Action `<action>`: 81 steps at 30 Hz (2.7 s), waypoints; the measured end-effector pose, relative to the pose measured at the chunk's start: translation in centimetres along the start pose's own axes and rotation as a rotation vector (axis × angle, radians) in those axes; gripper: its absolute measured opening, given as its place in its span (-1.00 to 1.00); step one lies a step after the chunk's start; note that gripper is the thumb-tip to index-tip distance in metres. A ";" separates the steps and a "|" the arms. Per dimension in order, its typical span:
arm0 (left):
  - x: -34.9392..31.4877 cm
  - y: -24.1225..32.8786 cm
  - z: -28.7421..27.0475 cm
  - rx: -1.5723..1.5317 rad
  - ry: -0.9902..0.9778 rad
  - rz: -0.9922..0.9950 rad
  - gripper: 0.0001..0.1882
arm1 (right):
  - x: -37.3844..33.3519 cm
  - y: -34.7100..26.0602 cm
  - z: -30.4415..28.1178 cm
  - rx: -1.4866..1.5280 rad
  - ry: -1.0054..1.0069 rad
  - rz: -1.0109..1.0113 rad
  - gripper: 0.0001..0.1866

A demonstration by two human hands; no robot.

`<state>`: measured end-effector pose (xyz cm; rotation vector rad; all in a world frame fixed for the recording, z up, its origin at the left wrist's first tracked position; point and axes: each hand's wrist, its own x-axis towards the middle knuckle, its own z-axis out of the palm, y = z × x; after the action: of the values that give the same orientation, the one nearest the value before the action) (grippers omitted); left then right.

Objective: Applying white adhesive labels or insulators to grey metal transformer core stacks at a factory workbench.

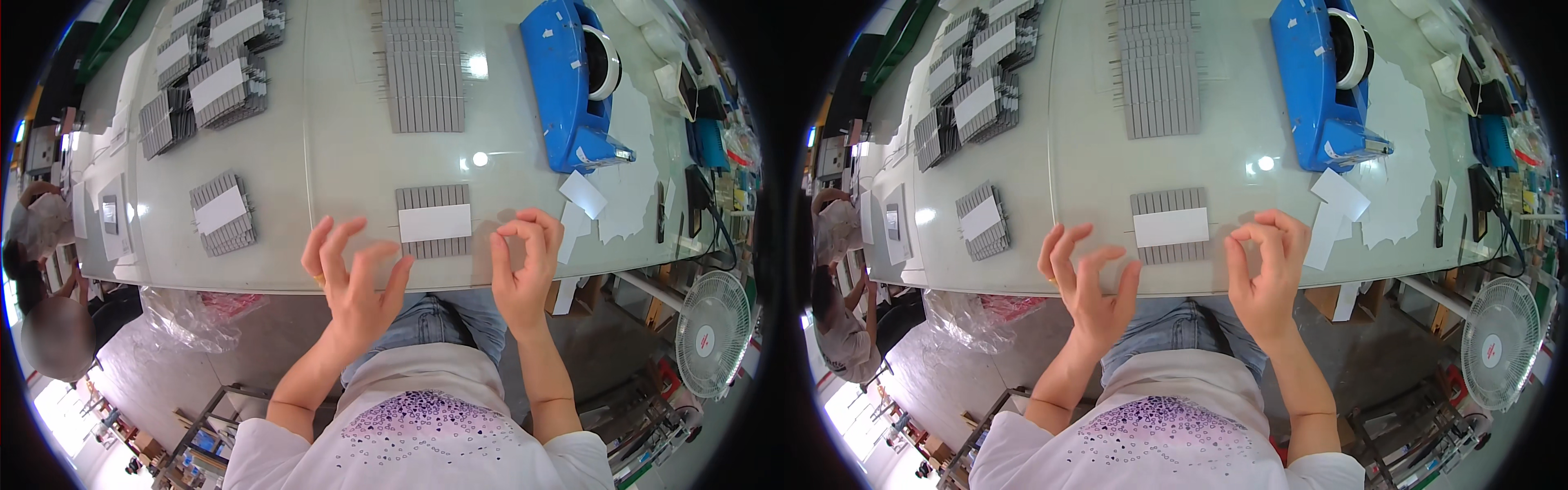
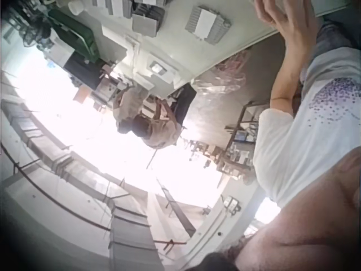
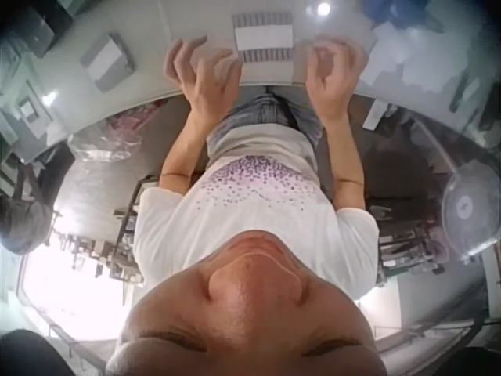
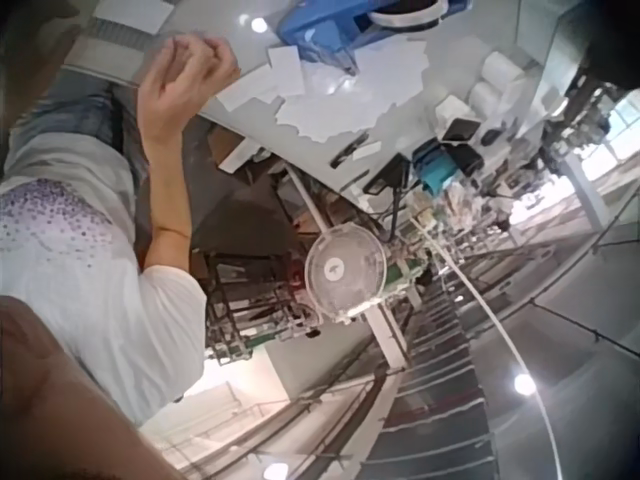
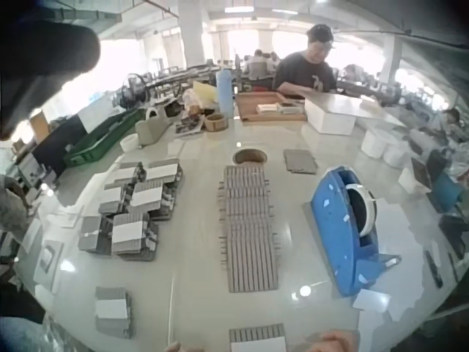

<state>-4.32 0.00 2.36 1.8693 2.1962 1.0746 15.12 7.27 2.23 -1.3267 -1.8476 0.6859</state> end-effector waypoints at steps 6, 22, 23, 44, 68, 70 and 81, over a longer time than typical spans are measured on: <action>-0.5 -2.1 -0.7 0.087 -0.155 0.324 -0.69 | -1.8 -2.8 1.5 -0.286 -0.164 -0.256 -0.61; -0.5 -2.1 -1.7 0.342 -0.290 0.387 -0.62 | -2.9 -2.3 0.1 -0.591 -0.222 -0.217 -0.58; -0.5 -1.9 -1.7 0.341 -0.290 0.394 -0.62 | -3.0 -2.0 -0.3 -0.597 -0.212 -0.189 -0.58; -2.1 -0.2 2.0 0.216 -0.190 0.689 -0.59 | 6.5 21.1 -22.6 -0.589 0.297 0.385 -0.69; 4.3 6.0 -5.5 -1.617 -0.734 -0.702 -0.92 | 6.3 -5.6 -7.4 0.465 -0.527 0.023 -0.93; 4.2 6.3 -5.4 -1.621 -0.772 -0.721 -0.91 | 6.0 -5.5 -7.5 0.499 -0.576 0.016 -0.90; 3.9 5.4 -4.6 -1.713 -0.957 -0.756 -0.86 | 4.9 -6.4 -7.9 0.484 -0.639 0.000 -0.81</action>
<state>-2.93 1.46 10.26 0.4107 0.6011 0.9059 17.16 9.91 13.02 -0.8359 -1.9613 1.5789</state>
